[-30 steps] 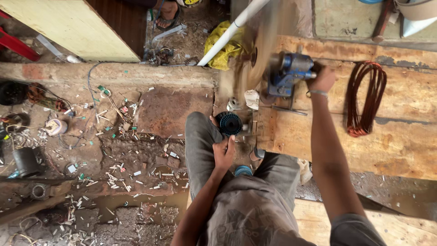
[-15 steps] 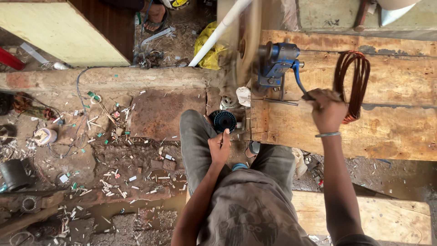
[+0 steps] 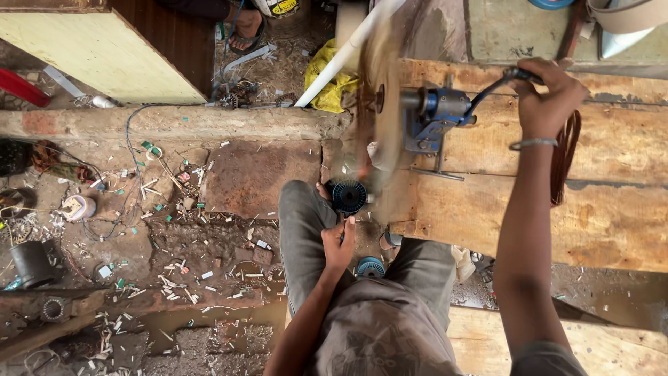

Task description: The person winds copper wire onto a wooden bobbin using a manual winding machine, rotating the handle by hand. They then remove the completed wire coil from the machine and twist the lead wires together.

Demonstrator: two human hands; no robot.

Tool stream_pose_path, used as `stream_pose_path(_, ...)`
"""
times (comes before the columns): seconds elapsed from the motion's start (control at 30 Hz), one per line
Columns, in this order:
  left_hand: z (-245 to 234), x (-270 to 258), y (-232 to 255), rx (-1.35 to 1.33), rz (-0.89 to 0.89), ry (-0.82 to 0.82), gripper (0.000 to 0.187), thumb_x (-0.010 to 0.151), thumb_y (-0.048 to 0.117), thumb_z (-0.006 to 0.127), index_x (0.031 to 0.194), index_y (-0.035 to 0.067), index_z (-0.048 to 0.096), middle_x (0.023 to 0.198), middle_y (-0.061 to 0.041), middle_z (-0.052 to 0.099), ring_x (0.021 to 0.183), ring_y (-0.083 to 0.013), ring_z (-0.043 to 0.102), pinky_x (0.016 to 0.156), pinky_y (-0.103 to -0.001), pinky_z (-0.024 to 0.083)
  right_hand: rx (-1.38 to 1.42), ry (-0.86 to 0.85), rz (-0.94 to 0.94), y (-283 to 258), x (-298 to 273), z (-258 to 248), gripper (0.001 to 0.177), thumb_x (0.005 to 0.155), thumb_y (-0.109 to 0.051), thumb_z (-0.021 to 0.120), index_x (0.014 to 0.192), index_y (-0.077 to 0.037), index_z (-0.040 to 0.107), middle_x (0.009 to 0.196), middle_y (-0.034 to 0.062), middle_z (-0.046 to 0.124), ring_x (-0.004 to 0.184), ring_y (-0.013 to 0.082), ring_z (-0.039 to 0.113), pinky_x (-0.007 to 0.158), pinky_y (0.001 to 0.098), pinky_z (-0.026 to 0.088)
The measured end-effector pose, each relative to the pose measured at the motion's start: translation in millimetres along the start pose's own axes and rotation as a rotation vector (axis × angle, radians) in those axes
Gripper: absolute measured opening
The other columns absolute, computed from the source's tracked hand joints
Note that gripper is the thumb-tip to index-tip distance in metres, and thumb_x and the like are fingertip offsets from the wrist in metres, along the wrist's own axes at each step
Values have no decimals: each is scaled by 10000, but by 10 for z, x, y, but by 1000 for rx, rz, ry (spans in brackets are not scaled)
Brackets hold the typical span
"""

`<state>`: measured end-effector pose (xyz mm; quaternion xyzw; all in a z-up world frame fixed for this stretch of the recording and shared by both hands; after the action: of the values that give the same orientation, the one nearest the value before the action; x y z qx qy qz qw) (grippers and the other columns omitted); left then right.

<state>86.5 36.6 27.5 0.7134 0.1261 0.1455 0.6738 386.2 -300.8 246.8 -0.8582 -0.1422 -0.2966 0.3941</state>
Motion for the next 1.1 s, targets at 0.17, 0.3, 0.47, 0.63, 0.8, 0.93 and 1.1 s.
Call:
stream_pose_path(0.17,11,34,-60,7,-23,10,498,1070,209,595,628,-9,518,491,5,469,472,-27,412,433,-288,315,-75,-37,47,701,25,649,337,811,141,817,1091,-45,826,1072,96,804,945,161,777,840,258,654)
stream_pose_path(0.3,16,24,-157,34,-41,10,532,1070,210,611,603,-18,496,469,2,440,456,-32,371,426,-302,263,-241,-97,190,1312,-262,1160,253,837,2,831,1041,-146,850,958,55,818,732,156,726,616,293,567)
stream_pose_path(0.47,10,33,-70,33,-16,22,515,1064,212,606,614,-13,498,473,6,450,453,-25,387,418,-305,283,-528,-221,251,1464,-942,1265,272,795,-85,831,1037,-208,851,793,130,752,546,264,641,521,381,524)
stream_pose_path(0.63,-30,15,24,-12,-20,45,488,1063,224,599,643,-9,513,491,-9,471,472,-22,413,430,-305,315,-594,-282,43,735,-1541,909,145,830,-105,816,949,-185,835,836,108,749,663,309,690,588,396,551)
stream_pose_path(0.8,-26,2,-12,34,36,32,541,1069,260,606,614,-4,479,479,-21,467,450,-40,397,429,-316,285,-579,-262,-94,5,-1747,279,208,758,-96,834,954,-166,826,876,72,759,765,273,725,618,363,560)
stream_pose_path(0.93,-14,-15,-87,8,63,18,563,1075,257,606,600,-5,455,477,-27,457,430,-54,367,430,-323,262,-490,-206,-116,-331,-1646,-121,98,912,-98,862,982,-157,830,991,31,795,745,158,718,541,276,498)
stream_pose_path(1.1,-23,-13,-22,14,69,19,525,1072,263,595,626,-3,509,493,-22,474,453,-42,409,431,-310,302,-446,-191,-44,-465,-1144,-393,77,1014,-46,822,950,-88,832,961,21,825,630,146,655,436,268,386)
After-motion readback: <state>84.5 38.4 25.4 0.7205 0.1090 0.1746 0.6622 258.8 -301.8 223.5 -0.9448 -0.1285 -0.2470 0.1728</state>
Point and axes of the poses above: each hand's wrist, its own x-axis towards the middle knuckle, its own z-axis out of the palm, y = z × x, the point moved 10 cm from there along x, towards the middle knuckle
